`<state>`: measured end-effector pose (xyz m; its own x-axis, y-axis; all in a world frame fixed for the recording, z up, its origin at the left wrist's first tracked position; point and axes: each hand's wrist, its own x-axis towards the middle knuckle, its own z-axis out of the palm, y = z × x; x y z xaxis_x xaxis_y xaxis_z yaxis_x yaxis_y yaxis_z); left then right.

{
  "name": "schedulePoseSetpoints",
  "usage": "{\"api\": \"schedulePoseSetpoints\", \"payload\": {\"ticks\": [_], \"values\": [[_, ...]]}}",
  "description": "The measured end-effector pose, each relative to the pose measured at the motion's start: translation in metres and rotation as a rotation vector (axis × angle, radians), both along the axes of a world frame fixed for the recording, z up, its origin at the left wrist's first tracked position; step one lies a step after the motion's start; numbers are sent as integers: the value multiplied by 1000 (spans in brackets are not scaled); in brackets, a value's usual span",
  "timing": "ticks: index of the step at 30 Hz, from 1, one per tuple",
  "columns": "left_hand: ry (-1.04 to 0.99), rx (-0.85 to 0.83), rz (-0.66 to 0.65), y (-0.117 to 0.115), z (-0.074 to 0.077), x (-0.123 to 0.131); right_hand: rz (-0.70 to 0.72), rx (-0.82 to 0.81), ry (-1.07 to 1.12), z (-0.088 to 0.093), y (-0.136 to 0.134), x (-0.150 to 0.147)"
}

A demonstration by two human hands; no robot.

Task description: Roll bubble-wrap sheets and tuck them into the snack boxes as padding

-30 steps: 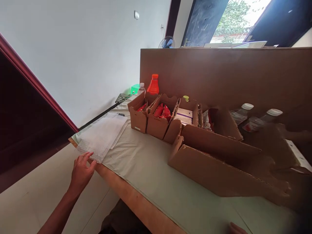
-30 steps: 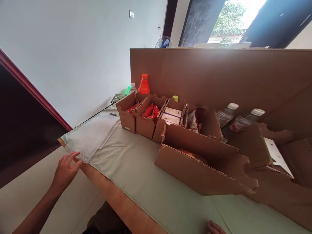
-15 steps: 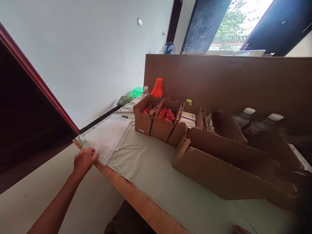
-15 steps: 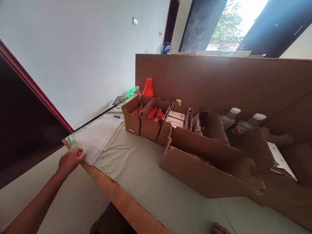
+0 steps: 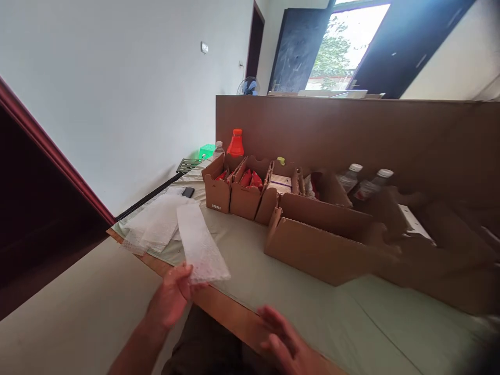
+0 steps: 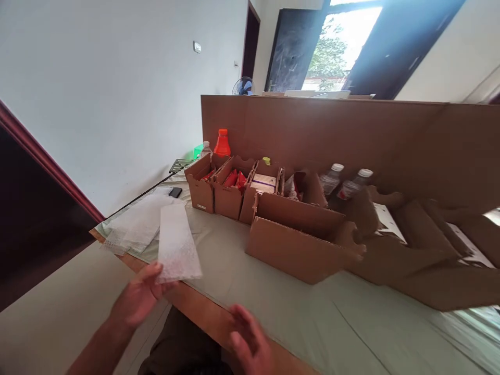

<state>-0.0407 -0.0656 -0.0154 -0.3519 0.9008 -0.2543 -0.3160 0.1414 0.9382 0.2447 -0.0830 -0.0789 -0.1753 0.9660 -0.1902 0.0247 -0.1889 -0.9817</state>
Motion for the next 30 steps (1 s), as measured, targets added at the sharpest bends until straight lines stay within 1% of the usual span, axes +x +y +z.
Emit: {"api": "schedulePoseSetpoints", "payload": {"ticks": [1, 2, 3, 4, 5, 7, 9, 11, 13, 14, 16, 18, 19, 22, 24, 27, 30], "values": [[-193, 12, -45, -6, -4, 20, 30, -87, 171, 4, -4, -19], [-335, 13, -108, -12, -8, 37, 60, -147, 311, 8, -6, -33], [-434, 4, -176, -19, -13, 53, 71, -177, 414, 11, -5, -41], [-474, -9, -247, -26, -19, 66, 69, -195, 474, 13, -3, -44], [-481, -25, -316, -33, -24, 77, 51, -204, 494, 15, -1, -43], [-450, -51, -433, -49, -36, 91, -11, -216, 436, 18, 2, -35], [-416, -73, -527, -63, -48, 98, -74, -226, 334, 19, 0, -27], [-431, -95, -568, -73, -59, 99, -111, -220, 264, 20, -6, -20], [-525, -130, -535, -76, -66, 96, -113, -223, 236, 21, -15, -11], [-590, -156, -473, -75, -67, 93, -90, -227, 222, 22, -20, -4], [-686, -217, -291, -68, -68, 86, -19, -224, 173, 26, -30, 15], [-702, -250, -113, -59, -65, 78, 27, -196, 105, 31, -39, 39], [-689, -251, -56, -54, -64, 75, 18, -176, 76, 34, -43, 52], [-637, -216, -1, -47, -61, 64, -120, -138, 43, 40, -53, 83], [-589, -189, 26, -48, -62, 59, -229, -158, 77, 40, -56, 94], [-518, -162, 45, -55, -62, 56, -355, -190, 198, 32, -56, 97], [-470, -151, 35, -60, -62, 56, -401, -174, 294, 21, -56, 92]]}}
